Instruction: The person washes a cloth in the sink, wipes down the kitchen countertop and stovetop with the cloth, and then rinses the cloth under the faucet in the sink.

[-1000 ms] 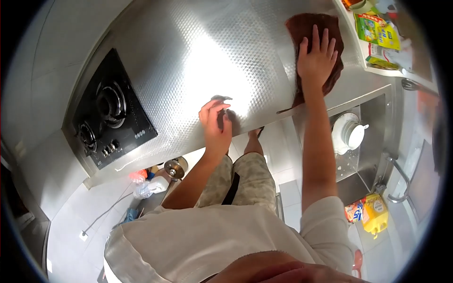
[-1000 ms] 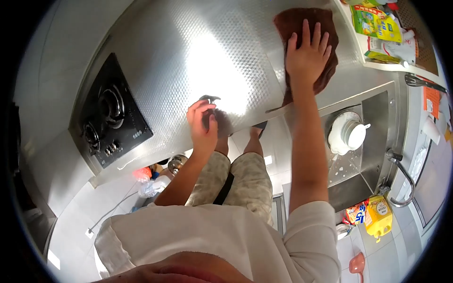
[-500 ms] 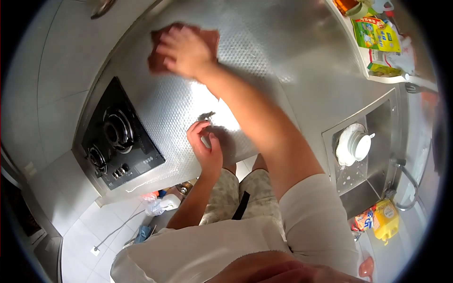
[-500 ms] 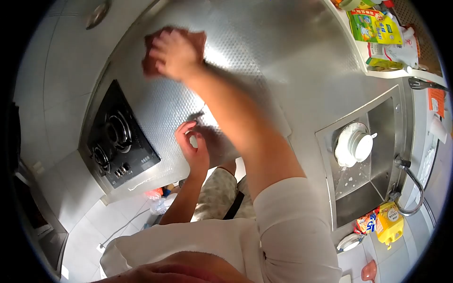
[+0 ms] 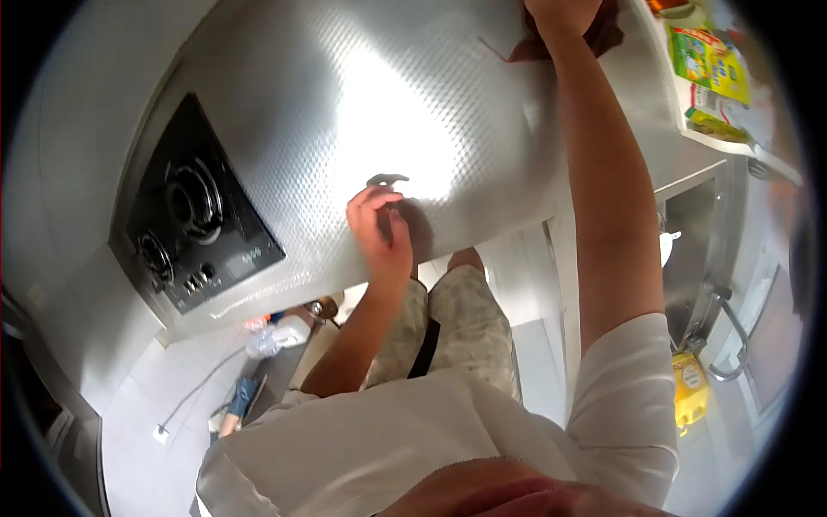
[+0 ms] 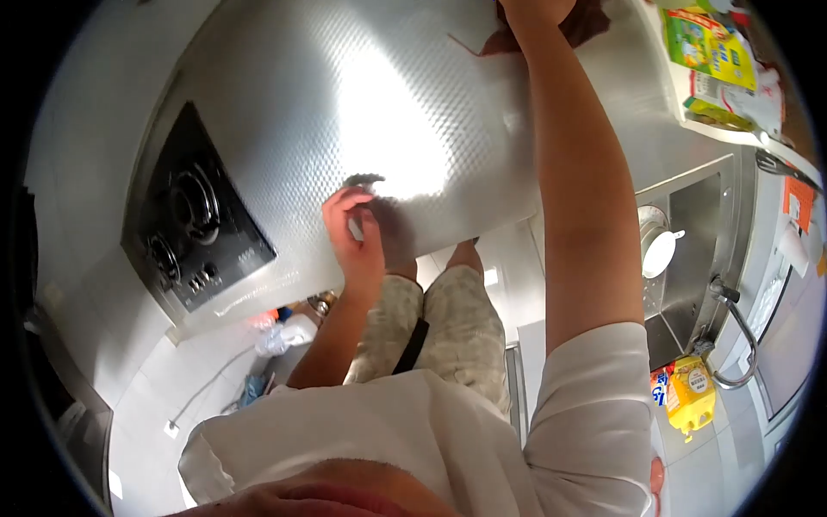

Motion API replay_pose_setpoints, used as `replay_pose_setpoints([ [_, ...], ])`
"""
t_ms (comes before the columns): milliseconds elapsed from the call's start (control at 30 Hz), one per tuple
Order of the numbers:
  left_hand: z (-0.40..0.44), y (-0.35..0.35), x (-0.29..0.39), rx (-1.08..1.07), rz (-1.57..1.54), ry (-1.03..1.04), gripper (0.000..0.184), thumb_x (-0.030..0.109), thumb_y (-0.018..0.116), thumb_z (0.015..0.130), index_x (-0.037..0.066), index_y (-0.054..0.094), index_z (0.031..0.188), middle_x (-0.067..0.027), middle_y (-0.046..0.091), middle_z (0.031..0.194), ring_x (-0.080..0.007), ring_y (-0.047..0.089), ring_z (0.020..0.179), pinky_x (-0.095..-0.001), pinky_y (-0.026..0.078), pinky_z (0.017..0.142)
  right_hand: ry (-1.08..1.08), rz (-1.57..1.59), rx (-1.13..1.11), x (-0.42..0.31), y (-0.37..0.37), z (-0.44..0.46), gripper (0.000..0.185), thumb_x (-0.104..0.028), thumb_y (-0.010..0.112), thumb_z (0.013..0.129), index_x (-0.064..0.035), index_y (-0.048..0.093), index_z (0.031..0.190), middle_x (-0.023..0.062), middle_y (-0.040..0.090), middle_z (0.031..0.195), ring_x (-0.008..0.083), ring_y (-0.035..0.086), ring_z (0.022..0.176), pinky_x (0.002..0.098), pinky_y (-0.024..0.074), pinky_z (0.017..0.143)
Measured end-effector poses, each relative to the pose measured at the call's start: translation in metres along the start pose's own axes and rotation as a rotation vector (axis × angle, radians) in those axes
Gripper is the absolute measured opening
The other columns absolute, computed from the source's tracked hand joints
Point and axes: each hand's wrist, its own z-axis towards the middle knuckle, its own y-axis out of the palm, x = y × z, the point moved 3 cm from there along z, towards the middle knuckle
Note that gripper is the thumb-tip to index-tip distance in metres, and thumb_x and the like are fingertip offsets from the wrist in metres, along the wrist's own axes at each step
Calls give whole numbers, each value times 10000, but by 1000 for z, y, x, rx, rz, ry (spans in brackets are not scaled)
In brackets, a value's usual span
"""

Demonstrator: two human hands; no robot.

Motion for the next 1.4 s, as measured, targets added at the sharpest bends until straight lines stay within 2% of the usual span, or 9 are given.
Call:
replay_pose_setpoints([
  [200,-37,-50,-34,228,126,-5,333,-127,520,862,36,654,1120,-159,549,1251,-301,535,1188,-383,472,999,-310,235,-126,-144,-57,-60,604,-420,407,1075,-106,466,1587,152,424,1654,370,349,1535,529,246,1262],
  [333,-74,-71,-56,436,127,-72,338,-144,516,878,13,652,1144,-154,550,1292,-231,576,1067,-316,499,890,-628,451,-146,-230,-90,-141,600,-403,374,1085,-118,431,1610,152,349,1696,364,269,1575,533,174,1281],
  [500,-113,-73,-62,490,128,-153,323,-142,530,884,12,653,1140,-161,547,1298,-242,580,1111,-321,510,906,-996,701,-352,-242,-172,-274,603,-411,378,1087,-106,438,1604,146,346,1699,360,256,1584,540,143,1297],
  [600,-132,-81,-67,507,134,-181,325,-141,544,881,14,646,1147,-170,548,1302,-255,581,1156,-333,514,936,-987,761,-308,-222,-205,-336,554,-470,520,1032,-188,578,1505,73,457,1632,330,385,1503,516,252,1252],
  [700,-149,-92,-81,540,137,-208,342,-142,548,876,17,635,1166,-169,546,1308,-255,583,1153,-338,515,937,-974,846,-515,-210,-236,-379,590,-412,586,1025,-157,520,1553,92,420,1659,342,358,1528,543,247,1259],
  [833,-178,-109,-103,595,92,-240,374,-155,518,843,14,633,1157,-168,546,1307,-256,583,1149,-345,512,937,-1080,714,-588,-210,-266,-432,590,-443,469,1081,-151,469,1593,89,347,1703,317,278,1572,507,172,1298],
  [1167,-267,-182,-168,697,17,-272,457,-171,466,774,26,634,1151,-152,544,1311,-249,553,1136,-355,508,912,-1237,889,-434,-290,-305,-515,545,-343,613,1010,-147,555,1515,65,488,1607,275,435,1472,467,322,1220],
  [1300,-296,-215,-183,767,-65,-311,457,-173,472,773,29,636,1150,-150,545,1313,-242,548,1123,-351,508,905,-1350,957,-600,-337,-337,-522,579,-333,541,1041,-55,491,1547,163,435,1633,353,357,1528,480,257,1261],
  [1400,-309,-236,-197,807,-85,-350,453,-173,482,776,28,635,1152,-148,543,1317,-239,549,1117,-348,511,899,-1397,994,-494,-366,-353,-538,577,-272,625,999,-36,516,1515,172,475,1593,354,410,1490,462,324,1224],
])
